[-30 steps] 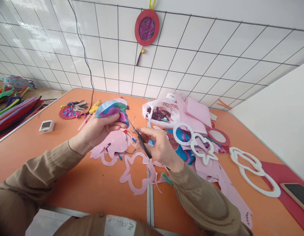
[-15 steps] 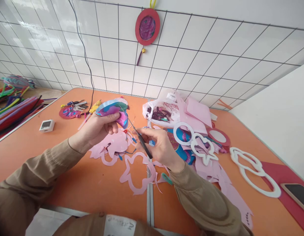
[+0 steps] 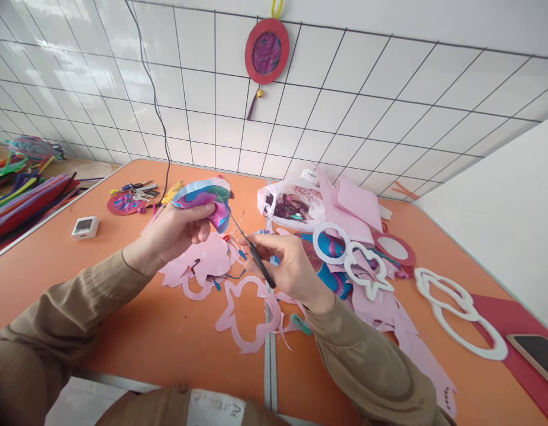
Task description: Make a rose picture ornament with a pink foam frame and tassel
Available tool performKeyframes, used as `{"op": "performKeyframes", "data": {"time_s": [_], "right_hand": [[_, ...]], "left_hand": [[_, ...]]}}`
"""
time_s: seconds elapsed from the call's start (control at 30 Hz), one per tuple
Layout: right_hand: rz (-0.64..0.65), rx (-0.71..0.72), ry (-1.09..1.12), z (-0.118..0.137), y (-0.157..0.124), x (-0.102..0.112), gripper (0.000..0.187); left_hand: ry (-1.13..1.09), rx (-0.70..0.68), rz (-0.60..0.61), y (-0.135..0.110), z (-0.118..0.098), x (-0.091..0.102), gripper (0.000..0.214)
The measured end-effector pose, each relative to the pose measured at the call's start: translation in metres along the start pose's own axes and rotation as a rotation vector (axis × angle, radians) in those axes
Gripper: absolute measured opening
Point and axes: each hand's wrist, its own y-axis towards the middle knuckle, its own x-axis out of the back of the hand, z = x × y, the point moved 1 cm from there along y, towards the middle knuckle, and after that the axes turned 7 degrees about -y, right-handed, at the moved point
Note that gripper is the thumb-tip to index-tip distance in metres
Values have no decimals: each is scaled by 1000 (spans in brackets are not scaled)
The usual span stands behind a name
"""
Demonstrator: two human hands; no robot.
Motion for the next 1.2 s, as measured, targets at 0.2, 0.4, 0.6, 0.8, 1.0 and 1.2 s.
{"op": "performKeyframes", "data": {"time_s": [0.2, 0.4, 0.6, 0.8, 1.0, 1.2], "right_hand": [[21, -1, -25, 0, 0, 0, 37], [51, 18, -40, -1, -1, 2, 28], [21, 5, -48, 1, -1, 2, 31], [-2, -41, -44, -6, -2, 2, 37], [-33, -31, -6, -8, -3, 1, 40], [-38, -55, 23, -5, -2, 0, 43]], "left_hand": [[-8, -1, 12, 1, 0, 2, 13], [-4, -6, 20, 2, 0, 5, 15], [-5, -23, 45, 4, -3, 7, 29], [-38, -30, -14, 2, 0, 4, 25], [-100, -41, -8, -2, 6, -3, 26], [-109, 19, 30, -7, 15, -7, 29]]}}
